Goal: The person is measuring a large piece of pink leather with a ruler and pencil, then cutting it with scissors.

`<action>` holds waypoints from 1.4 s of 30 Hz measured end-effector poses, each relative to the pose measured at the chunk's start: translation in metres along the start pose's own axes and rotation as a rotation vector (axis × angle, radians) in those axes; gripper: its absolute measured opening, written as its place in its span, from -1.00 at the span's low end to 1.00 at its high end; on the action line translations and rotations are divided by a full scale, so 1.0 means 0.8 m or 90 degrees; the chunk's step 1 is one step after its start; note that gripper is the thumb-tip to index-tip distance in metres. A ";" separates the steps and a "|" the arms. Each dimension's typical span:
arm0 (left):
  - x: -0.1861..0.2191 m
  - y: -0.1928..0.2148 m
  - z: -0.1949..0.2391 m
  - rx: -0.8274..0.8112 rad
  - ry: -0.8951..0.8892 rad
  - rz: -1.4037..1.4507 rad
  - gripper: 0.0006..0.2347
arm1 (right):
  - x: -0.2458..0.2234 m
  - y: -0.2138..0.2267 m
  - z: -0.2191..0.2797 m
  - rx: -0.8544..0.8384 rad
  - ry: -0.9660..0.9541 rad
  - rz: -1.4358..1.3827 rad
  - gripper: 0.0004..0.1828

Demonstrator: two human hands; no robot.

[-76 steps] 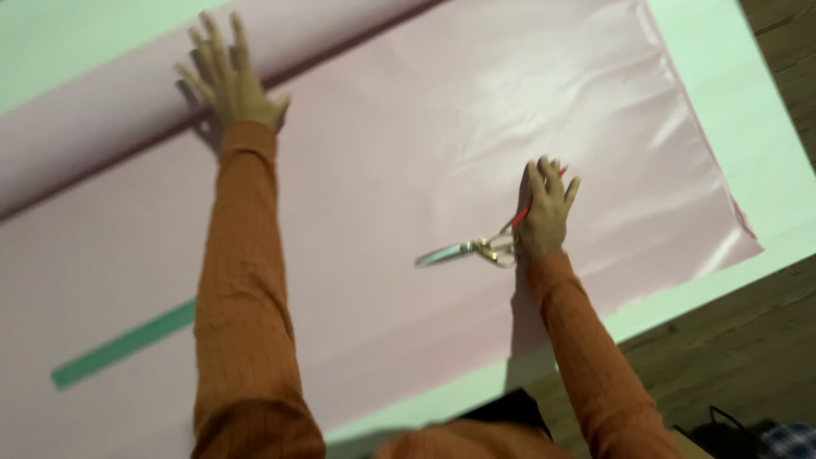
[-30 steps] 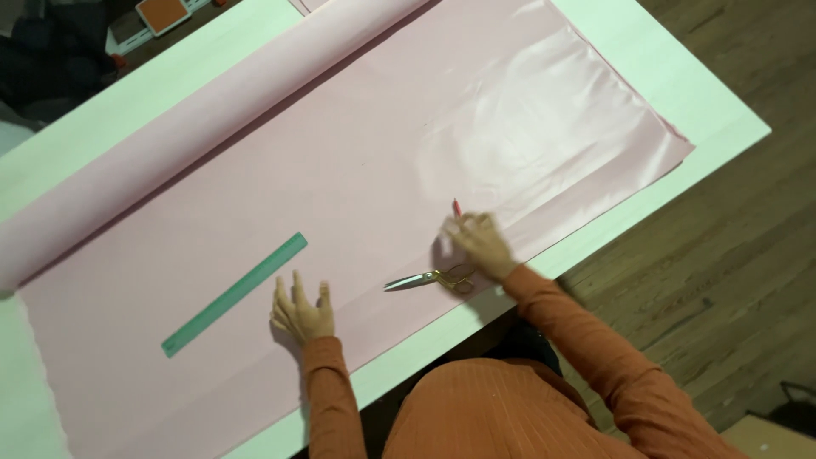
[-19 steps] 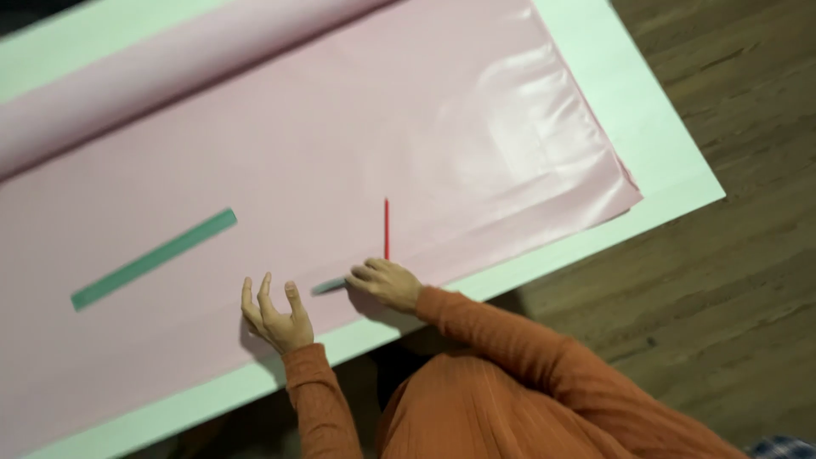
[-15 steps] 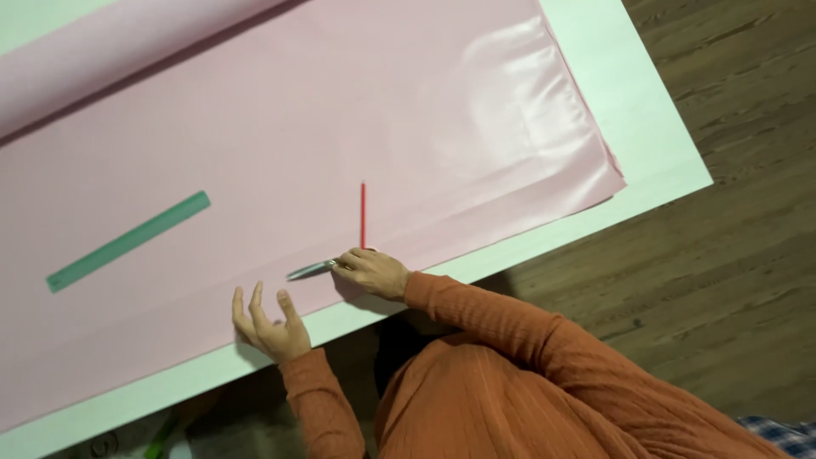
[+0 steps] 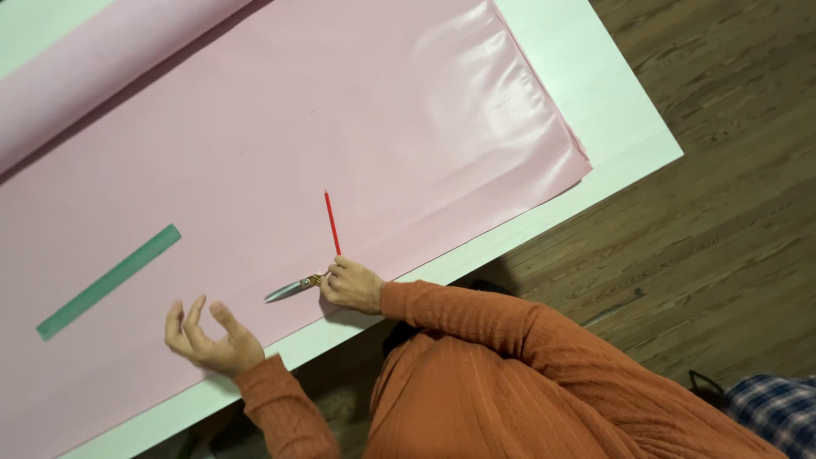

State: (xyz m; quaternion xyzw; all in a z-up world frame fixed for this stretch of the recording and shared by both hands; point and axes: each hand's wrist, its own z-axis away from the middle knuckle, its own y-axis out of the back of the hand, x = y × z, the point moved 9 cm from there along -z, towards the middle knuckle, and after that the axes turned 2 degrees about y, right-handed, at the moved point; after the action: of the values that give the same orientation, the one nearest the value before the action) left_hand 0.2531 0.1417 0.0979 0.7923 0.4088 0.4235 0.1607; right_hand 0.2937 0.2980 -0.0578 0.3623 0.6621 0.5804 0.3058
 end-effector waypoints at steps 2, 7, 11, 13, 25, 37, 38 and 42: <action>0.026 -0.012 -0.024 0.003 -0.027 0.022 -0.56 | 0.000 0.010 -0.007 0.036 -0.036 0.013 -0.83; 0.095 -0.018 -0.052 0.014 -0.082 0.073 -0.56 | 0.007 0.013 -0.007 0.009 -0.063 -0.200 -0.88; 0.131 -0.006 -0.049 0.062 -0.107 0.108 -0.57 | 0.044 0.035 0.020 -0.028 -0.120 -0.460 -0.75; 0.149 -0.003 -0.042 0.088 -0.112 0.110 -0.57 | 0.076 0.046 0.062 -0.113 -0.174 -0.671 -0.78; 0.413 -0.239 0.193 -0.126 -0.167 0.245 -0.91 | 0.333 0.066 0.537 0.036 -0.425 -1.296 -0.63; 0.536 -0.446 0.381 -0.340 -0.309 0.131 -0.83 | 0.326 -0.002 0.691 -0.185 -0.494 -1.307 -0.29; 0.542 -0.439 0.380 -0.319 -0.320 0.149 -0.87 | 0.321 -0.004 0.691 -0.209 -0.470 -1.272 -0.28; 0.559 -0.422 0.377 -0.275 -0.383 0.127 -0.90 | 0.318 -0.005 0.673 -0.228 -0.426 -1.217 -0.28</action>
State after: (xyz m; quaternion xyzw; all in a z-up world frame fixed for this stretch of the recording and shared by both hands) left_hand 0.4600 0.7276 -0.0417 0.8648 0.1654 0.2623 0.3949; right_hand 0.5974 0.8048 -0.1327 -0.2241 0.4581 0.0538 0.8585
